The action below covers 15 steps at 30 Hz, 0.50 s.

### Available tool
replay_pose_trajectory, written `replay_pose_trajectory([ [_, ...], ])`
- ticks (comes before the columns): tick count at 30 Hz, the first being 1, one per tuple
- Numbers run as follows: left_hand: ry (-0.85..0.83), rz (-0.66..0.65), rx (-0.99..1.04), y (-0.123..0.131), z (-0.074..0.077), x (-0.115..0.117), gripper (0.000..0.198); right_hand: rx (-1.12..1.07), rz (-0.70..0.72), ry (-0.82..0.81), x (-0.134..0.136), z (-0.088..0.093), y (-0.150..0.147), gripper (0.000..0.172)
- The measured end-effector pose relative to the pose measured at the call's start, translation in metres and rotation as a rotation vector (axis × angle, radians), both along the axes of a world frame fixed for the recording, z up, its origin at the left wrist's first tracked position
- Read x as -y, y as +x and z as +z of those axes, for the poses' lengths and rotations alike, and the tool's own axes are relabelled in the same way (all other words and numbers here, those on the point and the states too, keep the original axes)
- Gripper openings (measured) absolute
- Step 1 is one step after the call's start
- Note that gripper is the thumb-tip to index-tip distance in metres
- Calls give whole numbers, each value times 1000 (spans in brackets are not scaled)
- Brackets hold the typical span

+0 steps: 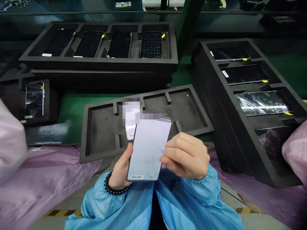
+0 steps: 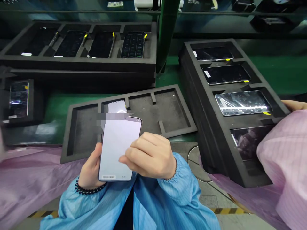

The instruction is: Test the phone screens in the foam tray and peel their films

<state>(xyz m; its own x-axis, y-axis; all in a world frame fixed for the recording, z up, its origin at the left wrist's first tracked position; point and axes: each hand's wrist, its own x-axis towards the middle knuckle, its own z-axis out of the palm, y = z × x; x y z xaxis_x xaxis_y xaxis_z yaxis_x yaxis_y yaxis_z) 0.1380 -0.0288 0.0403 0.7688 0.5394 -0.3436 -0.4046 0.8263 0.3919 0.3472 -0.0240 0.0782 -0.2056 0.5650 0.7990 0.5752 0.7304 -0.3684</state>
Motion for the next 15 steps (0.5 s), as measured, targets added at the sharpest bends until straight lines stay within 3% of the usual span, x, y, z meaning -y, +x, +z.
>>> replay_pose_trajectory([
  [7,20,27,-21,-3,8,15,57,-137,25,111,7,1,-11,35],
  [15,-9,41,12,-5,9,15,53,-156,83,129,8,2,-14,37],
])
